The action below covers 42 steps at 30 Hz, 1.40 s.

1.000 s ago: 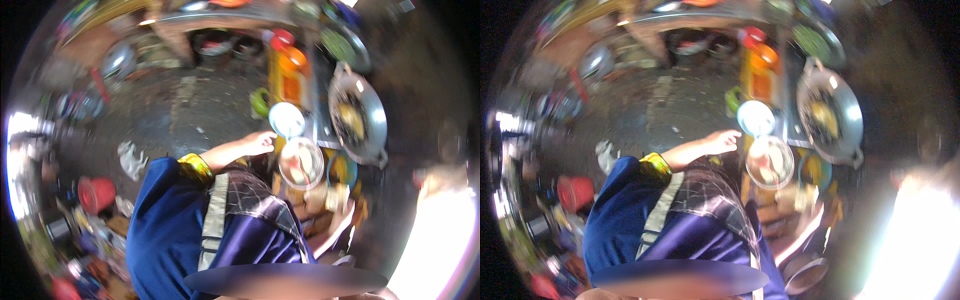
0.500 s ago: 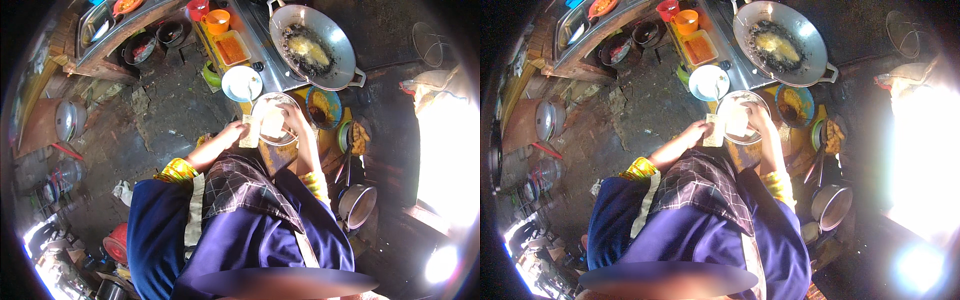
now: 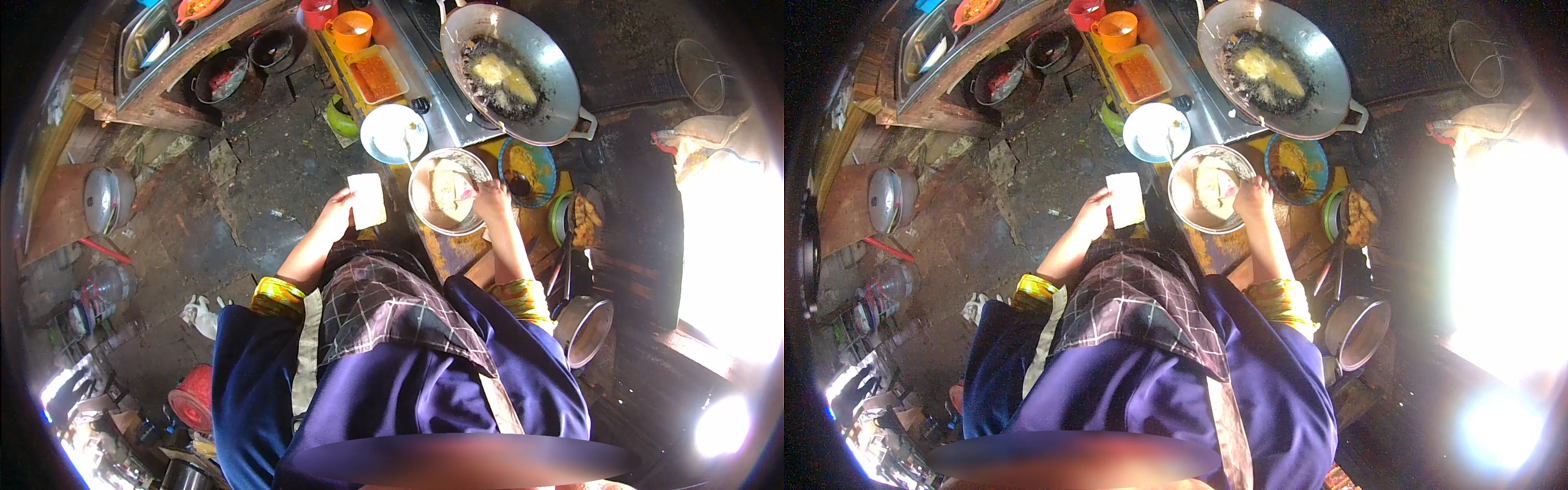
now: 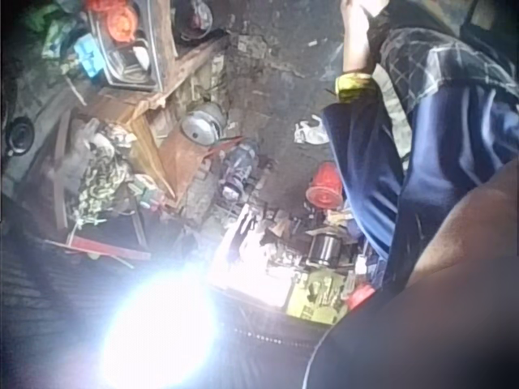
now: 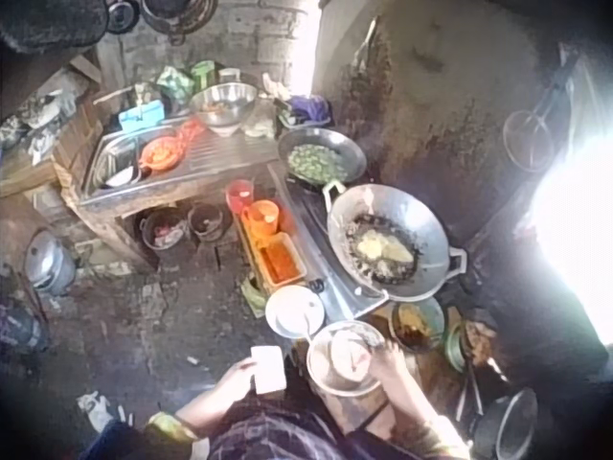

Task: The person prepares food by slicing flatbread on a cutting board, dipping pieces into a batter, and frying them in a wok. They also handle a plastic container and move around the kitchen area.

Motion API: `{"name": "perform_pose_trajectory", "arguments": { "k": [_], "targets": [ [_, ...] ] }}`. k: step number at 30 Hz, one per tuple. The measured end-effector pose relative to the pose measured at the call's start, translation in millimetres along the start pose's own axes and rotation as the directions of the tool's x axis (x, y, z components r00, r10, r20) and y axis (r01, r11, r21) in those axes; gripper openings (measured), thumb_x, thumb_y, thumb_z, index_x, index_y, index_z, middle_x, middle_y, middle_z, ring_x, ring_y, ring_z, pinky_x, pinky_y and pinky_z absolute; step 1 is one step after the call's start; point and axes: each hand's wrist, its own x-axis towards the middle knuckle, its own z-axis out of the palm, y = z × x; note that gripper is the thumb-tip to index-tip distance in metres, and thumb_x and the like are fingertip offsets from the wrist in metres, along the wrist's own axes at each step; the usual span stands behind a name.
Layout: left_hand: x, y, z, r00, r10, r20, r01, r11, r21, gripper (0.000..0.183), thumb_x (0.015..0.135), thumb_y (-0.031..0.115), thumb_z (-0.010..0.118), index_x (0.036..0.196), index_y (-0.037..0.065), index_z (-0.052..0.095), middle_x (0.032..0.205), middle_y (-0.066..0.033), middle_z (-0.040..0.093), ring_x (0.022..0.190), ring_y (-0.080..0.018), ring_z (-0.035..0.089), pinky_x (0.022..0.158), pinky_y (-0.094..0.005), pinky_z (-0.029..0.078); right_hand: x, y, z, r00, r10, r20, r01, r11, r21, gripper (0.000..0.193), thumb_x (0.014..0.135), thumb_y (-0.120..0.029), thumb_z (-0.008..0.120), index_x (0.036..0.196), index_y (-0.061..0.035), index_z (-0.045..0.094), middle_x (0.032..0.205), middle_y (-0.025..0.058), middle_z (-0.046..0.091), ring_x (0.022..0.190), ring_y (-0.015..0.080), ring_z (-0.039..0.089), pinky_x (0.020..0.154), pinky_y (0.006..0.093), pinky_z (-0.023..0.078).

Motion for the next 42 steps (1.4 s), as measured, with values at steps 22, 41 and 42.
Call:
{"name": "perform_pose_trajectory", "arguments": {
  "k": [22,41,42],
  "targets": [
    [2.3,-1.1,-12.9,0.998,0.052,0.028,-0.053,0.998,0.041,0.031,0.092,0.021,0.043,0.116,0.002,0.047,0.105,-0.0102,0.059,0.092,-0.0201,0.061,0.080,-0.0352,0.051,5.2,-37.1,57.6,0.972,-0.230,0.054,0.153,0.788,0.597,0.029,0.079,-0.020,0.047,0.101,-0.0096,0.062,0.088,0.0195,0.062,0.088,0.0335,0.059,0.080,0.0409,0.046],
    [-6.9,2.4,-6.1,1.000,0.028,-0.005,-0.028,0.998,0.053,0.031,0.091,0.016,0.042,0.117,-0.001,0.046,0.107,-0.0125,0.058,0.094,-0.0221,0.060,0.082,-0.0354,0.049,35.8,-67.7,85.9,0.960,-0.027,0.280,-0.163,0.759,0.630,0.062,0.071,-0.008,0.054,0.130,-0.0109,0.033,0.116,0.0227,0.051,0.109,0.0333,0.049,0.092,0.0376,0.039],
    [-7.5,3.4,-5.5,1.000,0.030,0.006,-0.030,0.998,0.051,0.031,0.091,0.015,0.042,0.117,-0.002,0.046,0.108,-0.0132,0.057,0.095,-0.0226,0.059,0.083,-0.0353,0.049,35.3,-66.2,85.9,0.959,-0.119,0.257,-0.084,0.748,0.659,0.058,0.072,-0.007,0.053,0.127,-0.0128,0.038,0.115,0.0210,0.051,0.108,0.0325,0.050,0.092,0.0370,0.039]
  ]
}}
